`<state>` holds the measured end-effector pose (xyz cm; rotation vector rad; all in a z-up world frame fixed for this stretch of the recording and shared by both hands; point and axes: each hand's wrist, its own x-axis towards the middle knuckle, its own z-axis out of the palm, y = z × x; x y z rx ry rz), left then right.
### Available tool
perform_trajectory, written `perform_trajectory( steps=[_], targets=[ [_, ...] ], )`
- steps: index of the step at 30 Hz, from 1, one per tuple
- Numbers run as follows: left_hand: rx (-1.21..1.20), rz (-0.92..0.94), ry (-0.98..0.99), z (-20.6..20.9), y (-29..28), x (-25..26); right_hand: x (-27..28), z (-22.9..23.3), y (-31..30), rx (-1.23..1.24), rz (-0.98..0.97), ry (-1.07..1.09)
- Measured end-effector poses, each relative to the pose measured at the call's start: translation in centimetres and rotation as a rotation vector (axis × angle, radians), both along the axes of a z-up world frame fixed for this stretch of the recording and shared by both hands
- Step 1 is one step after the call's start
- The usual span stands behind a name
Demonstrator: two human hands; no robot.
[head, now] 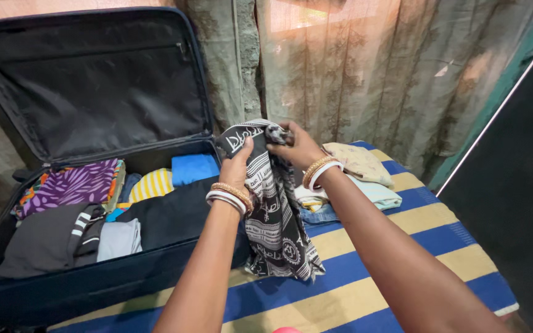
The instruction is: The person unpacks a suitcase by removing folded clothes one by one. They unfold each item, shake it out, and refold it neatly before placing it on a pile on the bed. The items handled include a patterned cream garment, a maroon top, a dark grey top, a black and white patterned top, and a blue top.
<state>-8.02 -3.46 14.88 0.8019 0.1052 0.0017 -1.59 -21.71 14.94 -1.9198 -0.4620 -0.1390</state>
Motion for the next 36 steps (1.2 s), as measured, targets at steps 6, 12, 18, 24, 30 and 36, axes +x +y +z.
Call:
perform_trajectory(
  steps=[6, 12, 18, 24, 30, 36],
  targets=[
    [0.751, 0.406, -0.08, -1.9, 1.0, 4.0, 4.1, -3.2, -2.4, 0.053, -0.289, -0.14],
    [0.797, 0.68, 0.148, -3.1, 3.1, 5.8, 5.1, -3.1, -4.0, 0.407, -0.297, -0.029],
    [0.833, 0.69, 0.107, -0.5, 1.7, 3.2, -0.4, 1.3, -2.6, -0.008, -0.35, -0.027],
    [1.443, 0.623, 0.009, 5.6, 0.8, -3.4, -0.6, 3.6, -2.8, 0.042, -0.506, -0.169],
    [1.285, 0.52, -0.127, 5.6, -0.9, -1.2, -1.5, 3.5, -0.5, 0.004, -0.266, -0.205],
    [0.557, 0.066, -0.059, 3.7, -2.4, 1.0, -0.6, 2.4, -0.3, 0.059, -0.144, -0.121]
  ],
)
